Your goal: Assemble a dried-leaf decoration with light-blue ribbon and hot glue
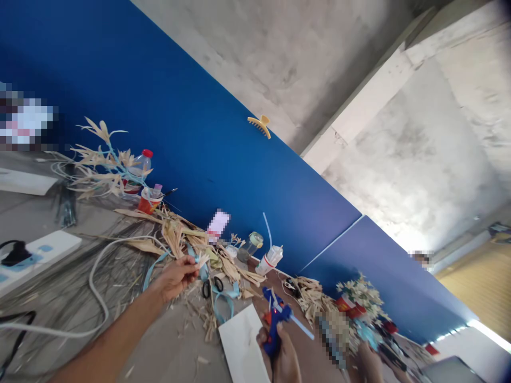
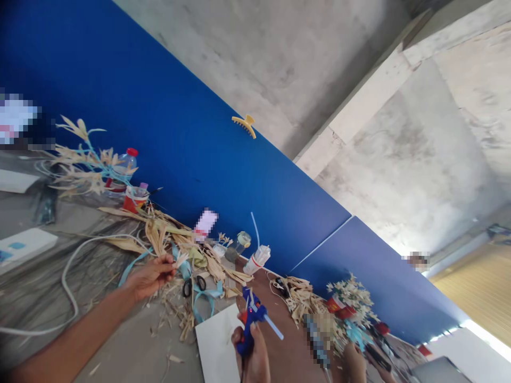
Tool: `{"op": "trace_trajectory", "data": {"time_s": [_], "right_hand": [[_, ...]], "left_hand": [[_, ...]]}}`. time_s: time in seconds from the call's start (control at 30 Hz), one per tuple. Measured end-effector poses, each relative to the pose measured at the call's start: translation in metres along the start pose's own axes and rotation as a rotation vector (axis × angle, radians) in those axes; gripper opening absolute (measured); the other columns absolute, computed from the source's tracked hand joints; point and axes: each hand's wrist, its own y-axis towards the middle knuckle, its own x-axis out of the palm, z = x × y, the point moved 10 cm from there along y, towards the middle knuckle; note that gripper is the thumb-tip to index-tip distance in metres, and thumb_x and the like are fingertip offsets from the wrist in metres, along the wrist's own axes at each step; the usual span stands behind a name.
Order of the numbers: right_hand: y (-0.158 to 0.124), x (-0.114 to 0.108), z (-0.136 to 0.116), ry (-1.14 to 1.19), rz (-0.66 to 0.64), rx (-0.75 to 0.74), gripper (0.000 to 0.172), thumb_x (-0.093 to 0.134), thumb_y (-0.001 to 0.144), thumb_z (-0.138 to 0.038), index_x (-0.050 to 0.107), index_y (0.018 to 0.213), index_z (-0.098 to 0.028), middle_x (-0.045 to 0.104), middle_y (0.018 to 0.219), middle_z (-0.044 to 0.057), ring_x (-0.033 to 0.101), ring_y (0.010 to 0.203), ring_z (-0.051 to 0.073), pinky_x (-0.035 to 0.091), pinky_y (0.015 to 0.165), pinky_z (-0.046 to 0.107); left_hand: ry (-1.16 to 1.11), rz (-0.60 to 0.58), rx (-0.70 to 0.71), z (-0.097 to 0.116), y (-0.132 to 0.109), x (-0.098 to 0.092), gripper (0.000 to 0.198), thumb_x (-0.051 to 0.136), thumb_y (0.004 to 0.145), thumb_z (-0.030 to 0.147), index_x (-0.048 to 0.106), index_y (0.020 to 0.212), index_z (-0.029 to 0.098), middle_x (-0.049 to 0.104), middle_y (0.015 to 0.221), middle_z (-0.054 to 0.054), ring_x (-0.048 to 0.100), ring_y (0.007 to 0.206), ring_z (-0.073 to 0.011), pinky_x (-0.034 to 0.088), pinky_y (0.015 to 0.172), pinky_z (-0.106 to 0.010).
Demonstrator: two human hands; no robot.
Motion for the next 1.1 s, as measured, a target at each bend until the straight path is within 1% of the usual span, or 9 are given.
{"op": "trace_trajectory", "data": {"time_s": [0.07,0.13,0.27,0.33,0.47,0.67,0.93,1.03,1.1], "right_hand": [[-0.009,0.038,0.006,0.071,-0.148,0.086,0.044,0.062,0.069,-0.057,0.063,0.081,-0.015,0.048,0.051,-0.003,0.044,0.049,0.01,0.038,0.05,0.023],[-0.016,0.068,0.009,0.035,-0.212,0.094,0.043,0.066,0.068,-0.054,0.062,0.084,-0.014,0.043,0.047,-0.006,0.038,0.046,0.008,0.032,0.049,0.021],[-0.018,0.111,0.02,-0.211,-0.244,0.064,0.052,0.066,0.066,-0.059,0.063,0.088,-0.012,0.046,0.049,-0.005,0.038,0.047,0.008,0.031,0.048,0.021],[-0.016,0.125,0.021,-0.312,-0.247,0.037,0.057,0.062,0.066,-0.063,0.063,0.091,-0.012,0.047,0.051,-0.003,0.039,0.048,0.01,0.032,0.047,0.022],[-0.013,0.137,0.021,-0.42,-0.246,0.009,0.06,0.059,0.066,-0.066,0.065,0.093,-0.013,0.051,0.059,0.0,0.043,0.05,0.011,0.036,0.046,0.023],[-0.012,0.146,0.029,-0.467,-0.323,-0.048,0.066,0.047,0.072,-0.072,0.065,0.099,-0.014,0.055,0.067,0.003,0.047,0.055,0.012,0.041,0.048,0.023],[-0.011,0.147,0.034,-0.488,-0.349,-0.081,0.066,0.042,0.075,-0.072,0.063,0.097,-0.014,0.057,0.071,0.005,0.051,0.061,0.014,0.044,0.056,0.026],[-0.012,0.146,0.031,-0.475,-0.337,-0.099,0.063,0.044,0.075,-0.072,0.063,0.095,-0.015,0.059,0.076,0.006,0.053,0.064,0.014,0.046,0.062,0.028],[-0.011,0.144,0.03,-0.469,-0.325,-0.097,0.062,0.045,0.075,-0.072,0.063,0.094,-0.015,0.06,0.076,0.005,0.053,0.063,0.014,0.046,0.062,0.028]], "left_hand": [[0.012,0.007,-0.009,-0.002,0.001,-0.002,0.034,0.075,0.054,0.006,0.046,0.067,0.017,0.054,0.051,0.005,0.053,0.048,-0.0076,0.037,0.046,-0.016],[0.026,0.01,-0.011,-0.003,0.001,-0.003,0.034,0.075,0.054,0.007,0.045,0.068,0.017,0.055,0.052,0.004,0.053,0.048,-0.0075,0.036,0.046,-0.016],[0.039,0.004,0.002,-0.003,0.002,-0.004,0.035,0.075,0.054,0.009,0.044,0.068,0.018,0.054,0.052,0.005,0.053,0.049,-0.0074,0.036,0.047,-0.016],[0.043,0.002,0.012,-0.002,0.002,-0.004,0.035,0.075,0.054,0.01,0.044,0.068,0.018,0.054,0.052,0.005,0.053,0.049,-0.0077,0.036,0.048,-0.017],[0.068,0.012,0.021,-0.001,0.0,-0.002,0.034,0.075,0.053,0.012,0.045,0.068,0.018,0.054,0.05,0.005,0.052,0.048,-0.0081,0.035,0.048,-0.018],[0.091,0.021,0.021,0.0,-0.003,0.002,0.035,0.076,0.052,0.014,0.045,0.066,0.018,0.054,0.049,0.006,0.051,0.047,-0.0077,0.035,0.047,-0.017],[0.088,0.006,0.041,0.001,0.0,0.002,0.036,0.078,0.05,0.015,0.044,0.065,0.018,0.055,0.049,0.006,0.053,0.047,-0.0076,0.036,0.046,-0.017],[0.092,0.004,0.046,0.0,0.001,0.001,0.036,0.078,0.05,0.015,0.045,0.065,0.018,0.056,0.049,0.006,0.053,0.047,-0.0075,0.037,0.047,-0.016],[0.095,0.001,0.046,0.0,0.001,0.001,0.036,0.078,0.051,0.016,0.045,0.065,0.018,0.056,0.049,0.006,0.053,0.048,-0.0076,0.037,0.047,-0.016]]}}
